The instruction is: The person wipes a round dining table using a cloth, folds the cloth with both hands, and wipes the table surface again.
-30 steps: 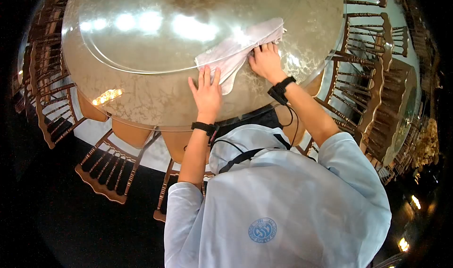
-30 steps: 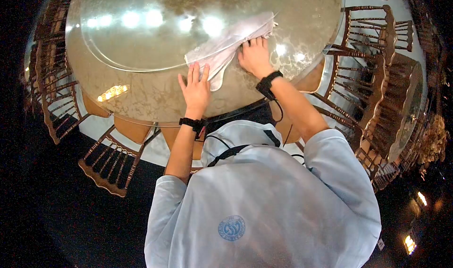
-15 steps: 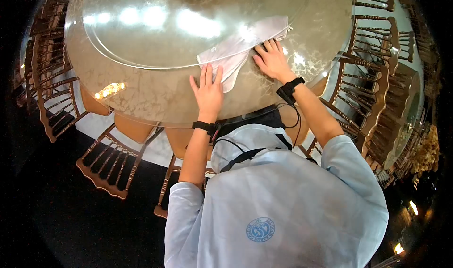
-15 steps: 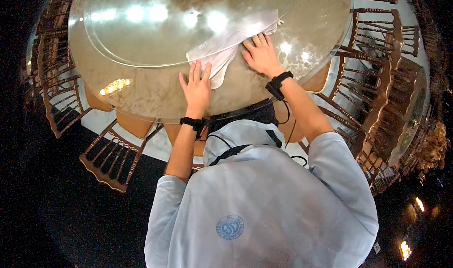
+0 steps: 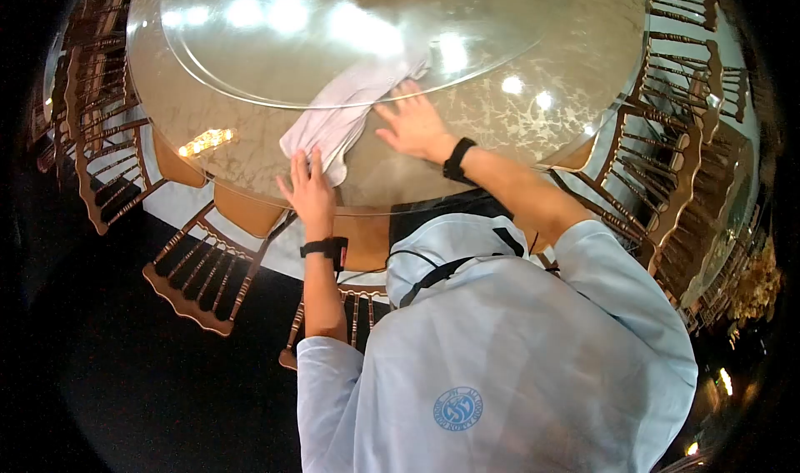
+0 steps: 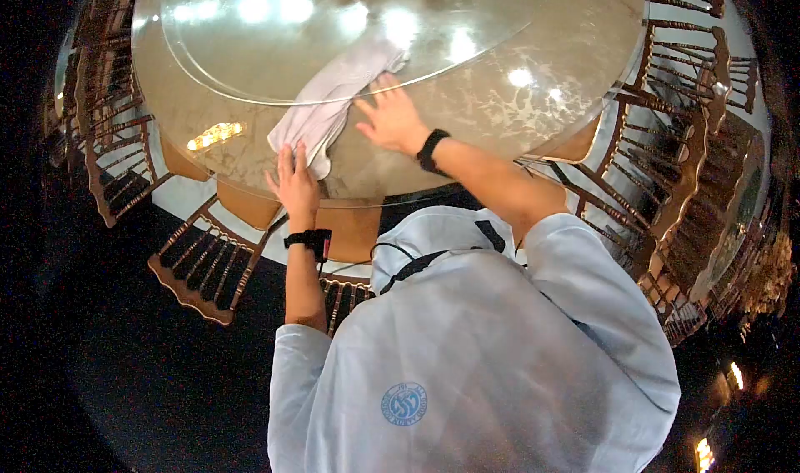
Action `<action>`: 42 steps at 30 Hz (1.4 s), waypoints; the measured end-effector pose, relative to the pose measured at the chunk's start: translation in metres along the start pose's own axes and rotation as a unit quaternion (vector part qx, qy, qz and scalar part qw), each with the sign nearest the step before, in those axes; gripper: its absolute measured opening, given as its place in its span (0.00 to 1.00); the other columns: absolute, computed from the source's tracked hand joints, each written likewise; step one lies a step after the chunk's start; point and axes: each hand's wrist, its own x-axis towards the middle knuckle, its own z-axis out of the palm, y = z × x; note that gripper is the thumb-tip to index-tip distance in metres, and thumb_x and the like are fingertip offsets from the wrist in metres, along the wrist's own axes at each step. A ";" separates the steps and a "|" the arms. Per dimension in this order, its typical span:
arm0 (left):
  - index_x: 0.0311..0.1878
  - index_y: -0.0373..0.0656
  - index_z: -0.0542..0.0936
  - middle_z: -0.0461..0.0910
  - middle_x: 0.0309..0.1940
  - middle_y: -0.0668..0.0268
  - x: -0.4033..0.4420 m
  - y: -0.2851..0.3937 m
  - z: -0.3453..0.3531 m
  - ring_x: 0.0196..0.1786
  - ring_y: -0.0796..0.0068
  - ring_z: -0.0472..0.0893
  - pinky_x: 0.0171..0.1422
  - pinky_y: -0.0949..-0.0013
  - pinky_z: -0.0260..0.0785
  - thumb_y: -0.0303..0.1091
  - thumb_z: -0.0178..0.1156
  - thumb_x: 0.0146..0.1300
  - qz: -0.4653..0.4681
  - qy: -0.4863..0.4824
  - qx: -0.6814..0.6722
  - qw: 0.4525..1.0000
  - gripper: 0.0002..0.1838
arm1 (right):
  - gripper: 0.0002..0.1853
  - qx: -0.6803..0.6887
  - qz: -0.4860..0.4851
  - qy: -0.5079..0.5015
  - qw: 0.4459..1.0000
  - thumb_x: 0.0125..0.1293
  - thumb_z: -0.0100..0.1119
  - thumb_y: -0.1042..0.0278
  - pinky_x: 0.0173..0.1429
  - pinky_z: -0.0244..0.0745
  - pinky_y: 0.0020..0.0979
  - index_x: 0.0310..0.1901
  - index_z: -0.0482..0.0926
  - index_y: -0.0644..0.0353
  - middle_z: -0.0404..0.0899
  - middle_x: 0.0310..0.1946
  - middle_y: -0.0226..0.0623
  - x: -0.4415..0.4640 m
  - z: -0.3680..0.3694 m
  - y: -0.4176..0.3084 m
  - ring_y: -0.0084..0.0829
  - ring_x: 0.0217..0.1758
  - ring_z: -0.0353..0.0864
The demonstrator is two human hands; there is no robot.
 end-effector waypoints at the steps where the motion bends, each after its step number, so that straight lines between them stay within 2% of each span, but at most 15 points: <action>1: 0.65 0.57 0.66 0.63 0.66 0.63 -0.007 -0.008 0.000 0.69 0.64 0.61 0.70 0.38 0.41 0.30 0.54 0.57 -0.003 0.001 0.000 1.000 0.29 | 0.30 0.008 -0.011 0.023 1.000 0.62 0.45 0.44 0.73 0.38 0.49 0.61 0.69 0.56 0.63 0.60 0.61 0.004 0.006 -0.014 0.56 0.67 0.56; 7: 0.64 0.53 0.68 0.62 0.67 0.61 -0.039 -0.030 0.001 0.70 0.63 0.60 0.70 0.44 0.45 0.26 0.52 0.58 0.013 0.002 -0.043 0.999 0.28 | 0.32 -0.012 -0.004 0.018 1.000 0.56 0.55 0.54 0.69 0.44 0.53 0.61 0.66 0.64 0.64 0.56 0.65 0.008 -0.005 -0.070 0.59 0.64 0.58; 13: 0.65 0.55 0.67 0.60 0.68 0.61 -0.066 -0.046 0.004 0.70 0.62 0.58 0.70 0.45 0.46 0.24 0.53 0.56 0.021 -0.021 -0.069 0.997 0.31 | 0.34 -0.046 -0.003 -0.044 0.998 0.51 0.58 0.63 0.52 0.63 0.40 0.61 0.65 0.64 0.73 0.45 0.50 0.019 -0.001 -0.067 0.43 0.51 0.69; 15: 0.64 0.52 0.68 0.61 0.67 0.60 -0.068 -0.045 0.000 0.70 0.63 0.59 0.70 0.45 0.46 0.24 0.53 0.56 0.022 -0.014 -0.081 0.996 0.29 | 0.26 -0.098 -0.021 -0.020 0.995 0.50 0.57 0.67 0.44 0.64 0.37 0.53 0.73 0.64 0.77 0.35 0.40 0.025 0.010 -0.066 0.36 0.43 0.73; 21: 0.60 0.47 0.71 0.62 0.66 0.58 -0.065 -0.036 0.015 0.70 0.60 0.59 0.70 0.45 0.46 0.28 0.53 0.56 0.010 0.038 -0.099 0.994 0.25 | 0.06 -0.086 -0.070 -0.026 0.993 0.52 0.56 0.66 0.43 0.65 0.34 0.29 0.82 0.54 0.81 0.31 0.36 0.004 -0.014 -0.061 0.33 0.39 0.77; 23: 0.57 0.43 0.71 0.63 0.65 0.56 -0.058 -0.026 0.020 0.70 0.59 0.59 0.70 0.45 0.46 0.30 0.54 0.54 0.014 0.057 -0.097 0.994 0.24 | 0.08 -0.049 -0.081 0.003 0.996 0.49 0.56 0.67 0.38 0.70 0.35 0.29 0.79 0.60 0.80 0.28 0.41 -0.013 -0.021 -0.049 0.39 0.34 0.78; 25: 0.56 0.41 0.71 0.64 0.65 0.55 -0.048 -0.009 0.019 0.69 0.58 0.60 0.70 0.45 0.46 0.32 0.55 0.53 0.039 0.050 -0.104 0.993 0.24 | 0.10 0.056 0.004 -0.104 0.993 0.48 0.56 0.64 0.36 0.74 0.43 0.27 0.80 0.63 0.80 0.25 0.47 -0.030 -0.032 -0.039 0.46 0.32 0.80; 27: 0.54 0.39 0.72 0.65 0.64 0.55 -0.033 0.015 0.021 0.69 0.57 0.60 0.70 0.45 0.46 0.31 0.57 0.51 0.060 0.055 -0.134 0.988 0.24 | 0.09 0.078 0.073 -0.113 0.988 0.46 0.56 0.66 0.36 0.77 0.43 0.25 0.82 0.62 0.80 0.23 0.49 -0.052 -0.043 -0.021 0.47 0.30 0.82; 30: 0.55 0.43 0.72 0.65 0.63 0.54 -0.011 0.061 0.014 0.69 0.56 0.60 0.71 0.46 0.46 0.31 0.61 0.48 0.177 0.053 -0.163 0.969 0.27 | 0.15 0.112 0.202 -0.155 0.961 0.49 0.60 0.58 0.41 0.77 0.44 0.33 0.82 0.60 0.80 0.27 0.53 -0.086 -0.067 0.019 0.50 0.34 0.81; 34: 0.59 0.54 0.73 0.64 0.64 0.53 0.008 0.134 0.016 0.69 0.56 0.59 0.71 0.47 0.44 0.34 0.64 0.48 0.271 0.052 -0.176 0.945 0.30 | 0.15 0.080 0.362 -0.159 0.915 0.49 0.59 0.58 0.44 0.76 0.44 0.34 0.81 0.61 0.80 0.31 0.53 -0.136 -0.084 0.073 0.47 0.40 0.81; 37: 0.60 0.60 0.72 0.63 0.65 0.53 0.012 0.177 0.014 0.69 0.56 0.59 0.72 0.47 0.43 0.38 0.65 0.47 0.335 0.053 -0.186 0.922 0.32 | 0.18 0.020 0.409 -0.066 0.910 0.50 0.58 0.58 0.46 0.75 0.45 0.40 0.80 0.58 0.81 0.31 0.52 -0.170 -0.085 0.092 0.50 0.40 0.80; 38: 0.60 0.60 0.72 0.63 0.65 0.54 0.013 0.186 0.013 0.69 0.57 0.59 0.72 0.47 0.43 0.37 0.63 0.49 0.329 0.054 -0.186 0.924 0.30 | 0.22 0.011 0.417 -0.113 0.902 0.51 0.59 0.59 0.51 0.73 0.46 0.48 0.76 0.57 0.78 0.41 0.57 -0.177 -0.086 0.097 0.55 0.47 0.76; 39: 0.60 0.61 0.72 0.62 0.65 0.54 0.014 0.193 0.012 0.69 0.58 0.59 0.72 0.47 0.42 0.37 0.62 0.51 0.323 0.055 -0.186 0.926 0.29 | 0.22 0.006 0.419 -0.110 0.901 0.51 0.59 0.59 0.51 0.73 0.46 0.48 0.76 0.57 0.78 0.41 0.57 -0.183 -0.088 0.093 0.55 0.47 0.76; 41: 0.60 0.62 0.71 0.62 0.65 0.56 0.019 0.190 0.016 0.69 0.60 0.59 0.73 0.47 0.41 0.35 0.59 0.53 0.324 0.062 -0.160 0.930 0.28 | 0.23 -0.071 0.348 0.041 0.934 0.49 0.60 0.63 0.48 0.73 0.47 0.48 0.74 0.61 0.69 0.49 0.61 -0.195 -0.084 0.083 0.56 0.53 0.70; 42: 0.61 0.62 0.71 0.62 0.66 0.58 0.021 0.185 0.019 0.70 0.62 0.58 0.73 0.47 0.41 0.33 0.56 0.55 0.323 0.067 -0.128 0.935 0.27 | 0.30 -0.040 0.339 0.014 0.940 0.49 0.61 0.64 0.54 0.69 0.48 0.56 0.68 0.58 0.61 0.56 0.61 -0.199 -0.077 0.089 0.57 0.59 0.63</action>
